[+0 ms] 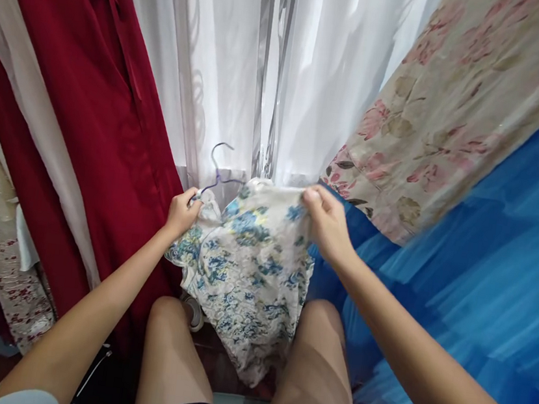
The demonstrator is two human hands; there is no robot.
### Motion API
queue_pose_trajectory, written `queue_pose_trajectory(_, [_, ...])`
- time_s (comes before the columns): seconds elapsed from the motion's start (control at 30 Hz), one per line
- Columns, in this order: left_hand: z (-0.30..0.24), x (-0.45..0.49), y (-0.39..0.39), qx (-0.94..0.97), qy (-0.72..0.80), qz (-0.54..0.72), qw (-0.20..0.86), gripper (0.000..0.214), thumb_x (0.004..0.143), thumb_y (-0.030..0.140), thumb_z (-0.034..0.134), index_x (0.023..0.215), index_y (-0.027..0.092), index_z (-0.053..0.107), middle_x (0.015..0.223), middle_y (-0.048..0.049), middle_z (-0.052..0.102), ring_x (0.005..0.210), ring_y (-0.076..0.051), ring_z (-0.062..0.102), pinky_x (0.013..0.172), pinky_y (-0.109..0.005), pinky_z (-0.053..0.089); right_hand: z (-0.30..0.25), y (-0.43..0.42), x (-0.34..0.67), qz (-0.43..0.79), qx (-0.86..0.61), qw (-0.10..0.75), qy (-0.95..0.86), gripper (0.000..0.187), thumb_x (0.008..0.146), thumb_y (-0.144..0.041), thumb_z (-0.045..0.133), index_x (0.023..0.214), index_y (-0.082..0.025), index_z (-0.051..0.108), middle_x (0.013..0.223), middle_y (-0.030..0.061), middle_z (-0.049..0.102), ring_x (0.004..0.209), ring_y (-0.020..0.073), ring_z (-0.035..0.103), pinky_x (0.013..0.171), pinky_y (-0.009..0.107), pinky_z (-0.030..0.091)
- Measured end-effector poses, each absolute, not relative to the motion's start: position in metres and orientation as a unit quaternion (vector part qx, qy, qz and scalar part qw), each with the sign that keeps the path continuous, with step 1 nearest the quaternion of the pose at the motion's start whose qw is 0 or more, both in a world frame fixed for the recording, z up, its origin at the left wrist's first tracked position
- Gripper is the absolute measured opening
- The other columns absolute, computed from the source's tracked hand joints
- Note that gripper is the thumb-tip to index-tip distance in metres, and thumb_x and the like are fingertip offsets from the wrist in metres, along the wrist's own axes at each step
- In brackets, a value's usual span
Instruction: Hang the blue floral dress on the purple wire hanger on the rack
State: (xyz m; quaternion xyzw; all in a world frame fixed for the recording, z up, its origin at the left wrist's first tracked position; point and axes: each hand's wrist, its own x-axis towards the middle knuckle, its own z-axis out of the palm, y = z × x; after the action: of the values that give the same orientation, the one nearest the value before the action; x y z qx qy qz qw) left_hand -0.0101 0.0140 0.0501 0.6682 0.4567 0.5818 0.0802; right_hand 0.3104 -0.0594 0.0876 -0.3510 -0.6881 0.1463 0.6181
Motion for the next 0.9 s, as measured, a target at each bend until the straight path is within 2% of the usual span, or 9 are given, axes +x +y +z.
queue_pose_trajectory(0.13, [0.03,-0.007,0.015,0.591,0.462,0.65,0.119,0.025,0.079,0.042,0.038,0.064,0.023,0.032,0.059,0.0025,0.029,0.055,-0.014,0.03,0.053,-0.025,0.028,0.072,-0.119,0.286,0.133,-0.151,0.335,-0.92,0.043,0.097,-0.051,0.046,0.126,-0.023,0.06,0.106,0.0086,0.068,0.098,0.0241,0.064,0.087,0.034,0.051])
queue_pose_trajectory(0.2, [0.029,0.005,0.013,0.584,0.447,0.66,0.151,0.028,0.079,0.047,0.036,0.065,0.023,0.03,0.058,0.0029,0.027,0.053,-0.013,0.029,0.051,-0.025,0.028,0.063,-0.126,0.286,0.122,-0.126,0.286,-0.942,0.046,0.097,-0.046,0.049,0.137,-0.024,0.053,0.115,0.0102,0.067,0.104,0.0242,0.064,0.092,0.034,0.051])
queue_pose_trajectory(0.3, [0.034,0.034,-0.006,0.606,0.416,0.643,0.217,0.03,0.08,0.049,0.039,0.065,0.022,0.036,0.057,0.0018,0.033,0.052,-0.013,0.034,0.051,-0.026,0.032,0.051,-0.105,0.297,0.062,-0.228,0.335,-0.912,0.052,0.096,-0.036,0.052,0.145,-0.025,0.042,0.133,0.0119,0.06,0.119,0.0267,0.059,0.101,0.041,0.047])
queue_pose_trajectory(0.47, [0.044,0.087,-0.063,0.662,0.265,0.592,0.375,0.04,0.084,0.05,0.038,0.056,0.022,0.034,0.059,-0.0038,0.039,0.061,-0.018,0.044,0.064,-0.036,0.044,0.021,-0.075,0.296,-0.051,-0.26,0.317,-0.911,0.11,0.077,-0.045,0.074,0.158,-0.017,0.005,0.159,0.0199,0.024,0.145,0.0381,0.026,0.115,0.058,0.028])
queue_pose_trajectory(0.53, [0.045,0.102,-0.076,0.636,0.242,0.614,0.399,0.043,0.085,0.053,0.034,0.056,0.022,0.029,0.059,-0.004,0.035,0.064,-0.02,0.044,0.07,-0.04,0.046,0.011,-0.078,0.288,-0.073,-0.252,0.336,-0.904,0.122,0.072,-0.048,0.077,0.158,-0.016,-0.004,0.16,0.0221,0.016,0.146,0.0408,0.02,0.115,0.06,0.027])
queue_pose_trajectory(0.63, [0.046,0.118,-0.082,0.599,0.199,0.631,0.45,0.041,0.085,0.053,0.031,0.06,0.022,0.025,0.063,-0.0046,0.034,0.07,-0.022,0.045,0.08,-0.044,0.045,0.006,-0.087,0.282,-0.097,-0.273,0.407,-0.866,0.114,0.074,-0.039,0.074,0.157,-0.021,-0.002,0.149,0.0207,0.033,0.136,0.0405,0.037,0.108,0.06,0.036])
queue_pose_trajectory(0.73, [0.046,0.129,-0.077,0.604,0.167,0.597,0.5,0.039,0.083,0.054,0.037,0.061,0.022,0.028,0.07,-0.0077,0.044,0.079,-0.024,0.052,0.084,-0.044,0.046,0.011,-0.092,0.288,-0.103,-0.304,0.427,-0.846,0.107,0.074,-0.034,0.071,0.156,-0.024,0.003,0.129,0.0166,0.051,0.112,0.0365,0.056,0.092,0.052,0.05])
queue_pose_trajectory(0.8, [0.045,0.132,-0.072,0.622,0.166,0.565,0.516,0.035,0.079,0.052,0.049,0.063,0.022,0.039,0.078,-0.0102,0.054,0.087,-0.026,0.056,0.083,-0.043,0.048,0.015,-0.094,0.297,-0.109,-0.337,0.407,-0.842,0.106,0.072,-0.039,0.072,0.156,-0.024,0.008,0.122,0.0157,0.055,0.104,0.0354,0.061,0.081,0.045,0.054])
queue_pose_trajectory(0.9, [0.04,0.126,-0.064,0.643,0.17,0.516,0.54,0.025,0.073,0.043,0.065,0.087,0.024,0.058,0.096,-0.0107,0.065,0.098,-0.029,0.061,0.086,-0.042,0.05,0.016,-0.099,0.319,-0.126,-0.403,0.386,-0.82,0.096,0.07,-0.04,0.071,0.152,-0.025,0.022,0.12,0.014,0.06,0.1,0.0342,0.065,0.073,0.039,0.055])
